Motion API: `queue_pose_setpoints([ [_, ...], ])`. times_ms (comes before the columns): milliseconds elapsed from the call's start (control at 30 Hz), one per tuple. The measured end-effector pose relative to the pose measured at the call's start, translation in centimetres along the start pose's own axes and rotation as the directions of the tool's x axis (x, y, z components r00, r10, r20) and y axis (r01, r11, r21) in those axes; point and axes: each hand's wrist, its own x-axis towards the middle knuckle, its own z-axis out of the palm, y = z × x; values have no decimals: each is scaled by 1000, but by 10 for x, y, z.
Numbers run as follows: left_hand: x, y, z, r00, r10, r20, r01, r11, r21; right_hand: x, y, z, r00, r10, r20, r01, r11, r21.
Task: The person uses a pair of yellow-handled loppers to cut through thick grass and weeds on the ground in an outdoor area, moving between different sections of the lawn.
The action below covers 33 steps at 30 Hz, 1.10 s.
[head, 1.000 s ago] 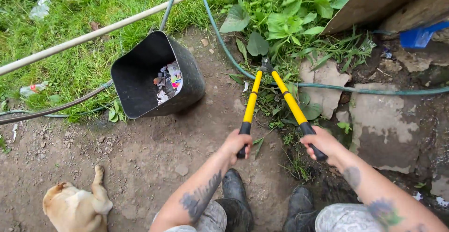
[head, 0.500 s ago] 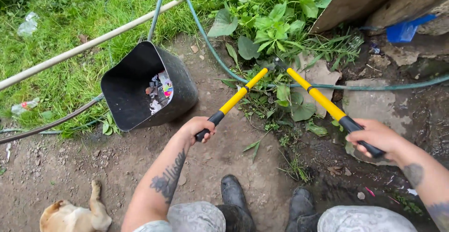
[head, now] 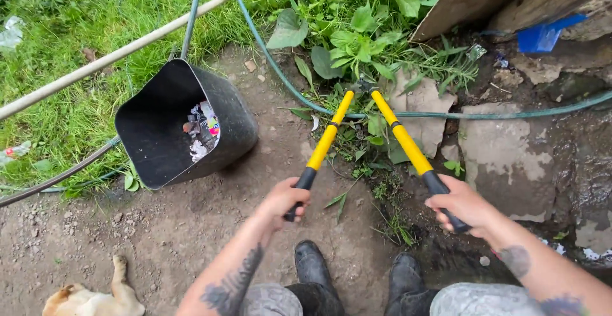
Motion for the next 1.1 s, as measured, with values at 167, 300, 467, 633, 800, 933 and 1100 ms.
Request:
queue_pose_setpoints([
  [167, -33, 38, -72, 997, 47, -54, -37, 985, 168, -20, 5, -84, 995, 38, -90, -55, 979, -197],
  [300, 13, 54, -89, 992, 80, -101, -54, 969, 242, 24, 4, -116, 994, -36, -100, 12, 974, -227],
  [467, 118, 87, -51, 979, 201, 22, -202, 968, 148, 101, -39, -95, 977, -184, -105, 170, 977, -129],
  [633, 179, 90, 45, 986, 147, -72, -145, 989, 37, 141, -72, -25, 973, -138, -184, 142, 990, 10],
  [800, 177, 24, 51, 965, 256, -54, -257, 966, -26, 127, -42, 19, 963, -181, -197, 187, 982, 11],
  [933, 86, -7, 37, 987, 131, -92, -138, 987, -77, 70, -15, 46, 983, -132, -125, 132, 991, -8],
  [1100, -11, 17, 4, 992, 84, -95, -89, 995, -46, 0, -10, 63, 991, -128, -50, 129, 991, 22],
])
